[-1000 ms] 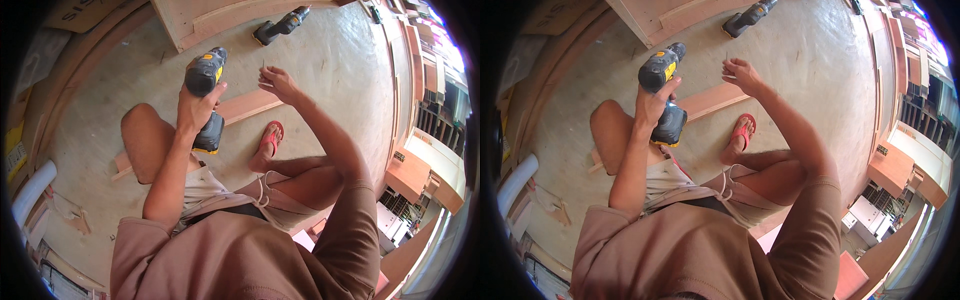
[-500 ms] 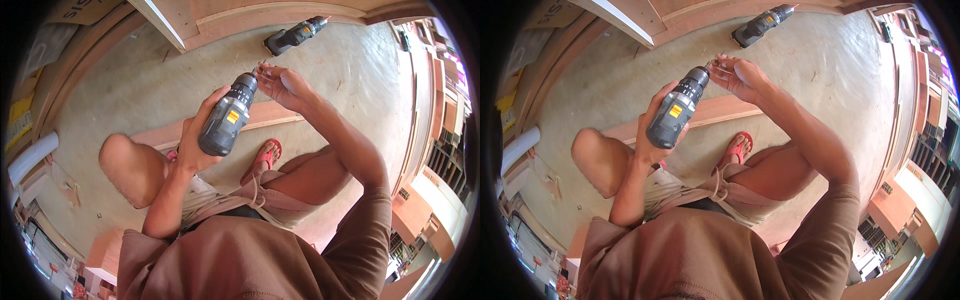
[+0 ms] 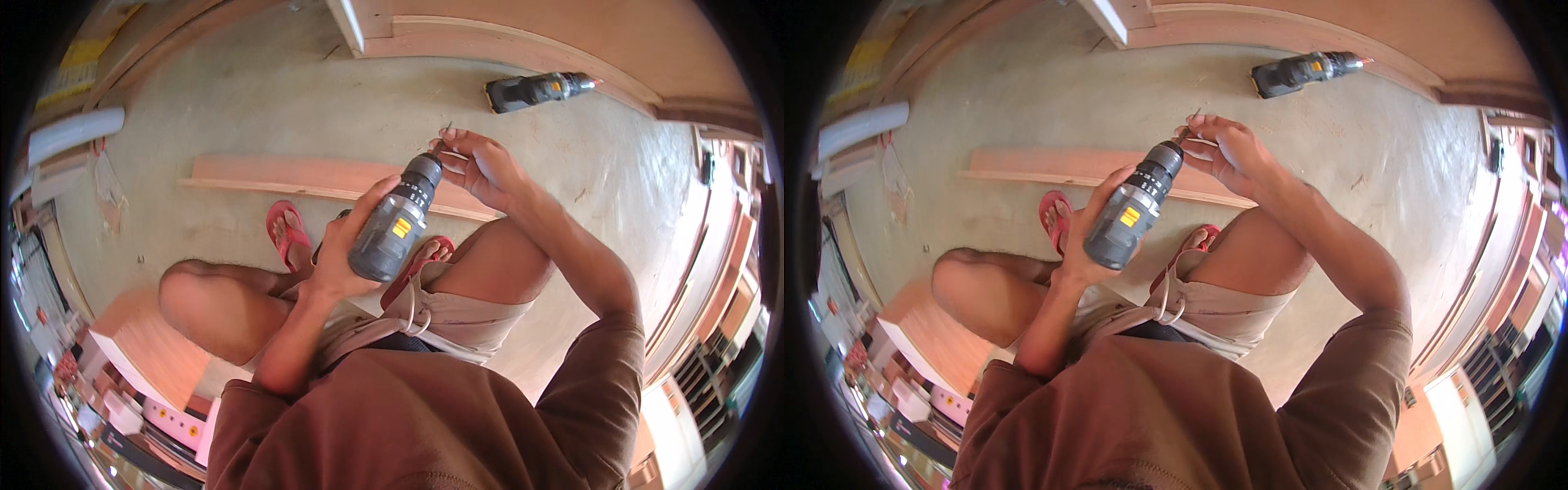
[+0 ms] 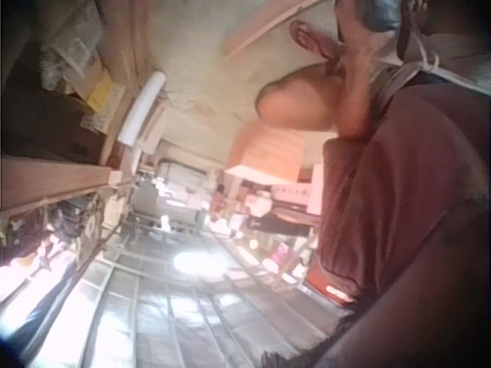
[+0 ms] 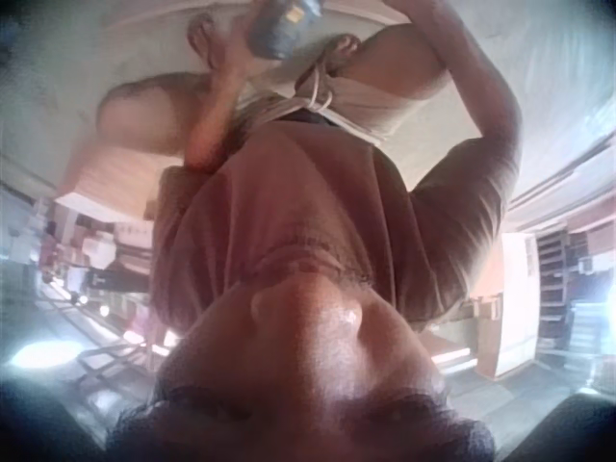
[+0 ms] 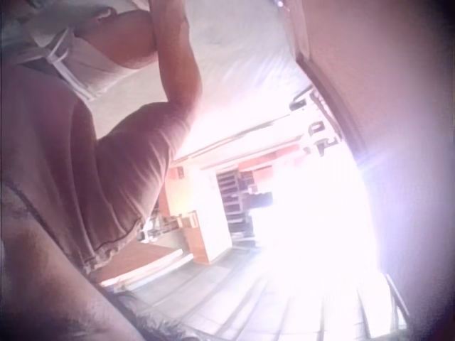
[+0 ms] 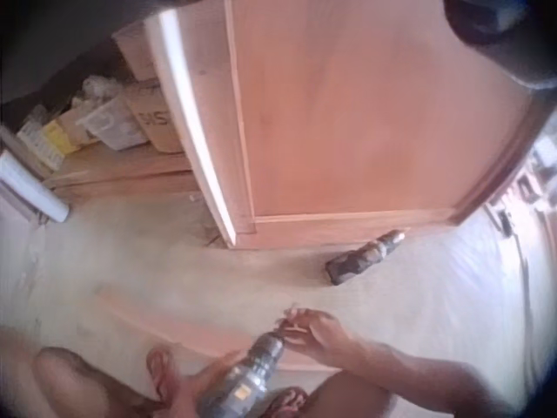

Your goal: The person sits on the floor and uses a cordless drill to drive screws into a long wooden plank. They align the plank, drill multiple screws along its length, and adjust the drill bit between actions.

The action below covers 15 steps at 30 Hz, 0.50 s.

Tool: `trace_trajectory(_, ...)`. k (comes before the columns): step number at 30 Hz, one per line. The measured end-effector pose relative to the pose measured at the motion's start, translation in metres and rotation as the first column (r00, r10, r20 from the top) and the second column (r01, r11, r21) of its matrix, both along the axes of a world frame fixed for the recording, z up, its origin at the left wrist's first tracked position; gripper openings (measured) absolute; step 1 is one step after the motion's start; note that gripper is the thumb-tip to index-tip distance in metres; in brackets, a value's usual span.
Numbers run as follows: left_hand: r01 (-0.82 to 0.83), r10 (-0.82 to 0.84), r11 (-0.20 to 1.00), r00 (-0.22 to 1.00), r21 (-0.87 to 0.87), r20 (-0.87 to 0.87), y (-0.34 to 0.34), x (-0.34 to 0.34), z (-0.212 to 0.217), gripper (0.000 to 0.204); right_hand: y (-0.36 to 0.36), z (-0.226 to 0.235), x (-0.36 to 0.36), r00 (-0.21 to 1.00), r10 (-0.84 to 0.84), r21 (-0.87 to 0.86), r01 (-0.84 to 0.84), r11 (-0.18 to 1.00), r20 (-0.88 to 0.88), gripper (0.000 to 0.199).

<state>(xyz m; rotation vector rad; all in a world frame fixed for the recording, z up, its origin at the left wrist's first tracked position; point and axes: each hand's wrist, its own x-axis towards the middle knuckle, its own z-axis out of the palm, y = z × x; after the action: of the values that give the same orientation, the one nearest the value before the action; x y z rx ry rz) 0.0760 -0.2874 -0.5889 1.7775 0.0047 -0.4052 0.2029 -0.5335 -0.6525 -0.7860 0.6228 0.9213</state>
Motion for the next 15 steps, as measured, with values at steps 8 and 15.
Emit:
trace_trajectory(8,-0.132,0.122,0.983,0.989,0.127,0.083,-0.003,-0.024,0.005,0.089,0.027,-0.009,0.005,0.974,0.208,-0.012,-0.210,0.978,-0.085,0.015)
trace_trajectory(15,-0.265,0.256,0.948,0.964,0.177,0.071,-0.012,-0.029,-0.011,0.089,-0.018,-0.003,0.061,0.890,0.321,-0.392,-0.183,0.902,0.323,0.031)
